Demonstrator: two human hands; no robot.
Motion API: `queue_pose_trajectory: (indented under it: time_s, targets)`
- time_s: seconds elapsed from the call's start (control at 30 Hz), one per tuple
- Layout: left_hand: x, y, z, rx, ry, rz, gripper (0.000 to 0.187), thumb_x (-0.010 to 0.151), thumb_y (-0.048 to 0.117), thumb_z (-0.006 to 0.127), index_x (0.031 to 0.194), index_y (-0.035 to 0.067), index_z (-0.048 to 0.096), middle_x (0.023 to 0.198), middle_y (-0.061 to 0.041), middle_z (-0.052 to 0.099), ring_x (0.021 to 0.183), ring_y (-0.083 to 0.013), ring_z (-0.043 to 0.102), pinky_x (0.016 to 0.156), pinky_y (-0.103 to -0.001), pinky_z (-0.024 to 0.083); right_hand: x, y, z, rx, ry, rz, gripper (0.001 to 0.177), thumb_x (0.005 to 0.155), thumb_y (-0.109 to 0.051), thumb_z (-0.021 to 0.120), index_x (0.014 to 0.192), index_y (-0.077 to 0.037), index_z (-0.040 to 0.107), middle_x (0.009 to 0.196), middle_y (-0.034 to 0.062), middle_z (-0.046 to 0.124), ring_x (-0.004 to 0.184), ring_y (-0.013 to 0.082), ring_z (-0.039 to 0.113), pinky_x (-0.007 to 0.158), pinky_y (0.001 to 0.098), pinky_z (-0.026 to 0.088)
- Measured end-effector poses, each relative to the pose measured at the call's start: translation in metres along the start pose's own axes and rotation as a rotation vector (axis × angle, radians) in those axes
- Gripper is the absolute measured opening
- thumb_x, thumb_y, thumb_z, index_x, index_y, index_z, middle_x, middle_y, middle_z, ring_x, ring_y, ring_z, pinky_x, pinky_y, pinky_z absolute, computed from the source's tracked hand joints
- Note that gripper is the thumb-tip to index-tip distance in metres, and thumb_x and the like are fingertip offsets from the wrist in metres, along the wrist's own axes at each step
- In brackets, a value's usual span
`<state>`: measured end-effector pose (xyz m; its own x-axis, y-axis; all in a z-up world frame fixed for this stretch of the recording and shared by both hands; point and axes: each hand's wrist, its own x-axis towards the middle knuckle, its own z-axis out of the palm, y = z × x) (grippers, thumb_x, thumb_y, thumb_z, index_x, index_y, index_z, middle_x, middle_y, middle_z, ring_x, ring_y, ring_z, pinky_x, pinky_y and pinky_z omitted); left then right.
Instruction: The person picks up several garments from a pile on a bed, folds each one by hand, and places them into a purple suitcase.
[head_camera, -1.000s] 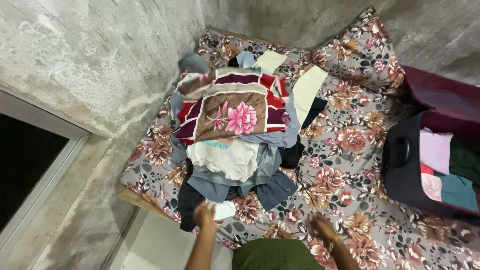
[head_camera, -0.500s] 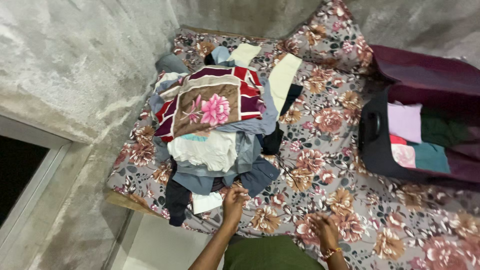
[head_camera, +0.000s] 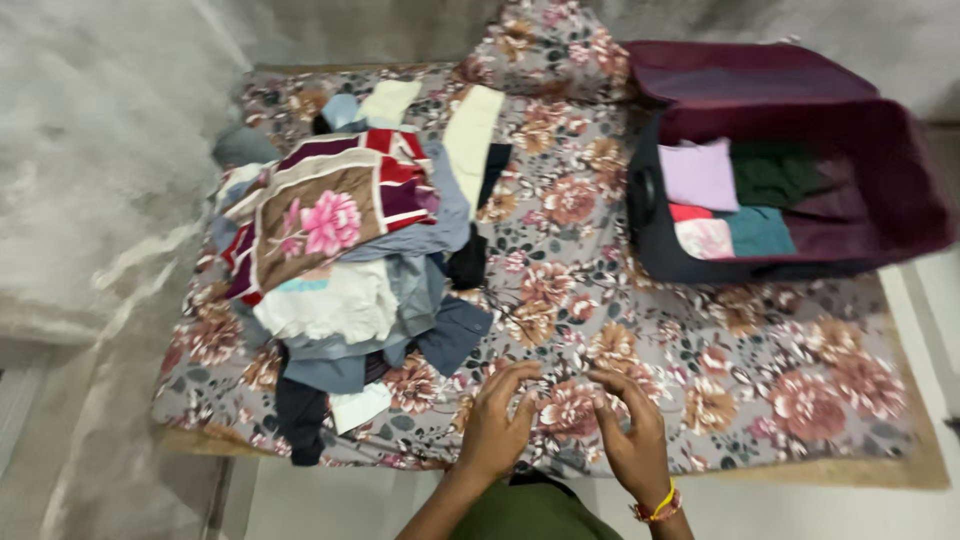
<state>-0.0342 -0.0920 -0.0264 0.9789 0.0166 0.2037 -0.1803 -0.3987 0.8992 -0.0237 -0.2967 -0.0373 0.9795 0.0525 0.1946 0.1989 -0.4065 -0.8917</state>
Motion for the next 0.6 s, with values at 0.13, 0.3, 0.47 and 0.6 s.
queue_pose_trajectory:
  time_s: [0.13,0.3,0.47,0.6]
  targets:
    - [0.003,0.048,0.005,0.024,-0.111,0.185,0.032,0.089,0.002,0.06,0.121,0.002,0.066,0.134,-0.02,0.066,0.127,-0.0387,0.062,0.11,-0.047,0.045,-0.008,-0.044,-0.03,-0.099,0.064,-0.093,0.029,0.09,-0.003,0.066,0.119,-0.004,0.067,0.122,0.0116,0.072,0.117,0.0285,0.069,0.101,0.0386,0.051]
    - [0.0,0.072,0.005,0.068,-0.264,0.389,0.028,0.09,0.004,0.064,0.118,0.001,0.065,0.141,-0.021,0.058,0.135,-0.0422,0.054,0.112,-0.05,0.042,-0.034,-0.071,-0.045,-0.311,0.188,-0.152,0.033,0.085,0.0,0.065,0.117,-0.003,0.065,0.124,0.013,0.069,0.122,0.0353,0.063,0.106,0.044,0.047]
    - [-0.005,0.078,0.013,0.036,-0.423,0.451,0.028,0.088,0.005,0.066,0.116,0.002,0.066,0.141,-0.022,0.057,0.135,-0.043,0.052,0.112,-0.052,0.04,-0.068,-0.082,-0.043,-0.359,0.318,-0.076,0.03,0.086,-0.002,0.066,0.117,-0.003,0.066,0.127,0.0141,0.067,0.128,0.0359,0.06,0.111,0.0469,0.043]
    - [-0.008,0.085,0.036,-0.006,-0.54,0.511,0.03,0.087,0.004,0.065,0.117,0.001,0.065,0.145,-0.025,0.054,0.136,-0.0458,0.049,0.111,-0.053,0.04,-0.096,-0.081,-0.055,-0.386,0.419,-0.022,0.032,0.087,-0.003,0.066,0.118,-0.002,0.066,0.132,0.015,0.065,0.132,0.0372,0.057,0.114,0.0479,0.04]
